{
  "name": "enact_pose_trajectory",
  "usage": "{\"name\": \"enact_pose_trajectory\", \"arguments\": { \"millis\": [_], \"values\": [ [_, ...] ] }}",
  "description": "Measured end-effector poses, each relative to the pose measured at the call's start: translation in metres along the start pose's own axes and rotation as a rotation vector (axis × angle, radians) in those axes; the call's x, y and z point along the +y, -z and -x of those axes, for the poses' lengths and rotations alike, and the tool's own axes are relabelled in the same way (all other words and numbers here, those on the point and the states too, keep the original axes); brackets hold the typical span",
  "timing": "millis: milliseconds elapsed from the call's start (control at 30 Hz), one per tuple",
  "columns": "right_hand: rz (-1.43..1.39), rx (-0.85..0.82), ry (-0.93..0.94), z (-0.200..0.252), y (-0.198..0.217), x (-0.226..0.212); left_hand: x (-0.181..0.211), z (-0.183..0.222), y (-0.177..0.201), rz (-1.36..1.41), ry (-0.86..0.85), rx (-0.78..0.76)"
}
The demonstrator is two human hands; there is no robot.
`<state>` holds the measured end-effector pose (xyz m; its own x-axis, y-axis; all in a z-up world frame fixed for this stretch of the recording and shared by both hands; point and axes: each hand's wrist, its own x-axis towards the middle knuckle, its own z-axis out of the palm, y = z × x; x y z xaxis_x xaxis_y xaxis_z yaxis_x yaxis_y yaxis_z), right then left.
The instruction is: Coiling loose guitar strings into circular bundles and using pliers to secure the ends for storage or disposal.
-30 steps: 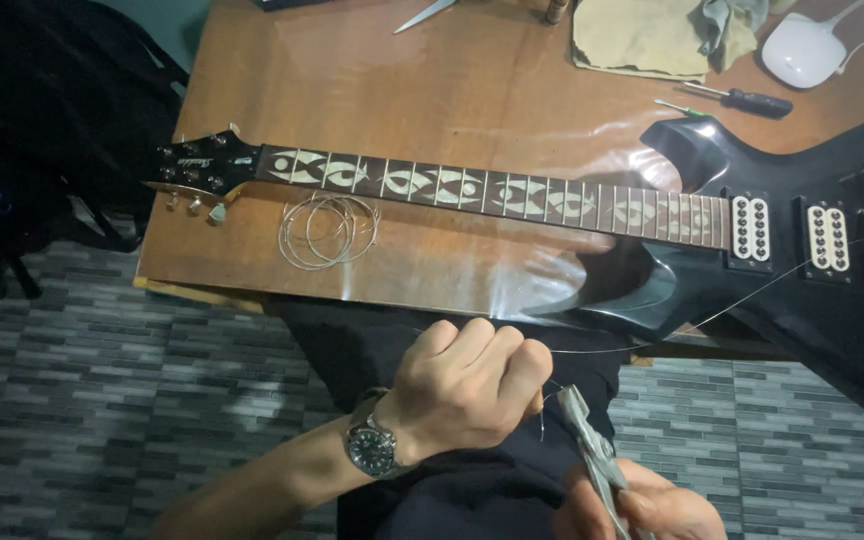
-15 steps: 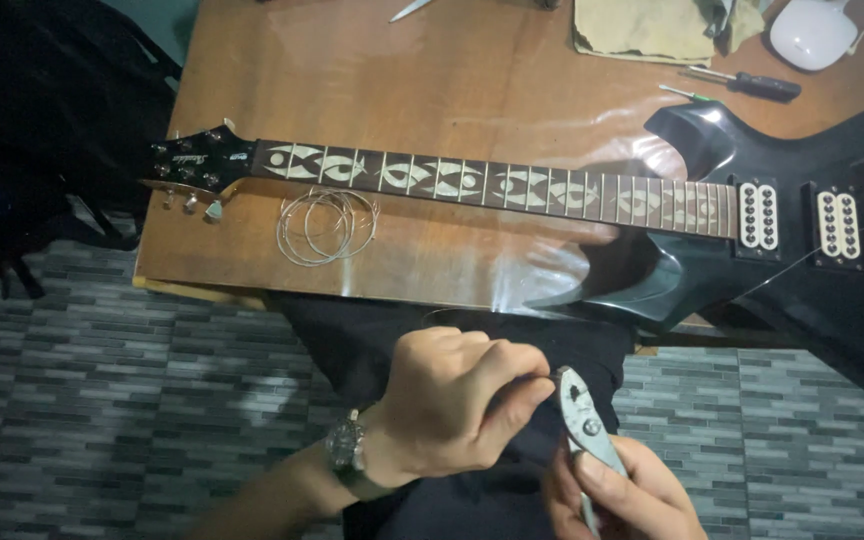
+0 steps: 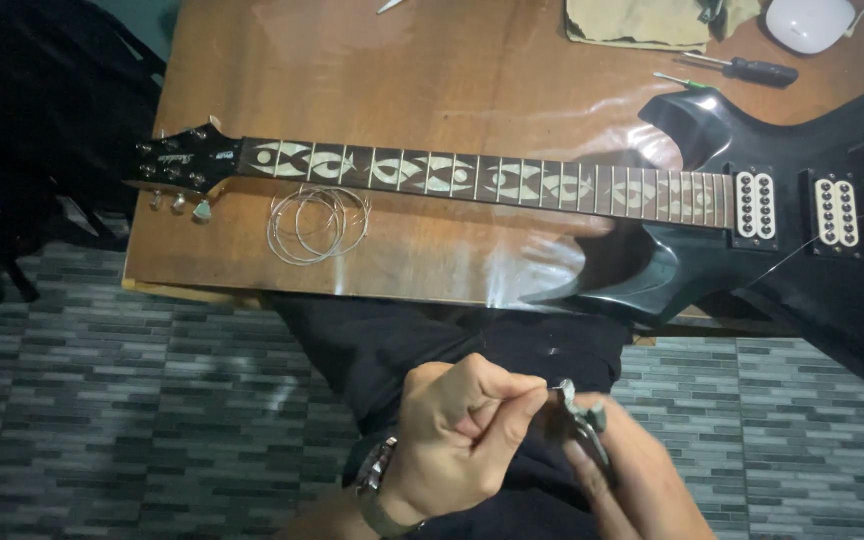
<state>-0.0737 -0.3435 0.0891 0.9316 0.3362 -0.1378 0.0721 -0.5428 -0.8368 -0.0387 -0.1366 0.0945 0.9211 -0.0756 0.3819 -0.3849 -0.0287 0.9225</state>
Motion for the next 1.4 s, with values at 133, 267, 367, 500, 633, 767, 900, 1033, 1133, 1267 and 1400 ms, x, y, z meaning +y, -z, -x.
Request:
{"name": "enact_pose_trajectory", "arguments": {
  "millis": [133, 267, 367, 500, 633, 767, 900, 1033, 1133, 1267, 1400],
  "values": [
    [-0.270, -0.206, -0.004, 0.002, -0.006, 0.009, 0.000, 0.004, -0.008, 0.126, 0.057, 0.066],
    [-0.324, -0.210, 0.065, -0.010, 0.004, -0.019, 0.005, 0.003, -0.011, 0.073, -0.016, 0.040],
    [-0.468, -0.321, 0.031, -0.012, 0.013, -0.024, 0.006, 0.002, -0.011, 0.136, -0.032, 0.030],
    [-0.479, -0.320, 0.021, -0.006, 0.013, -0.006, 0.010, -0.004, -0.006, 0.216, -0.025, -0.016],
    [-0.480, -0.335, -0.075, -0.007, 0.019, -0.011, 0.011, -0.005, -0.005, 0.291, -0.021, -0.057],
    [-0.463, -0.344, -0.042, -0.008, 0.021, -0.014, 0.010, -0.005, -0.005, 0.250, -0.030, -0.069],
    [-0.505, -0.323, 0.003, -0.010, 0.020, -0.014, 0.010, -0.006, -0.004, 0.136, -0.040, -0.069],
    [-0.537, -0.280, -0.151, -0.002, 0.017, -0.008, 0.005, -0.001, -0.005, 0.066, -0.026, -0.058],
    [-0.388, -0.221, -0.116, 0.002, 0.010, 0.009, 0.004, 0.001, -0.006, 0.042, -0.014, -0.035],
    [0.031, 0.134, 0.055, 0.010, -0.018, 0.050, 0.000, 0.007, -0.012, 0.068, 0.064, 0.005],
    [0.585, 0.572, 0.097, 0.012, -0.048, 0.087, -0.001, 0.014, -0.023, 0.171, 0.228, 0.070]
  ]
}}
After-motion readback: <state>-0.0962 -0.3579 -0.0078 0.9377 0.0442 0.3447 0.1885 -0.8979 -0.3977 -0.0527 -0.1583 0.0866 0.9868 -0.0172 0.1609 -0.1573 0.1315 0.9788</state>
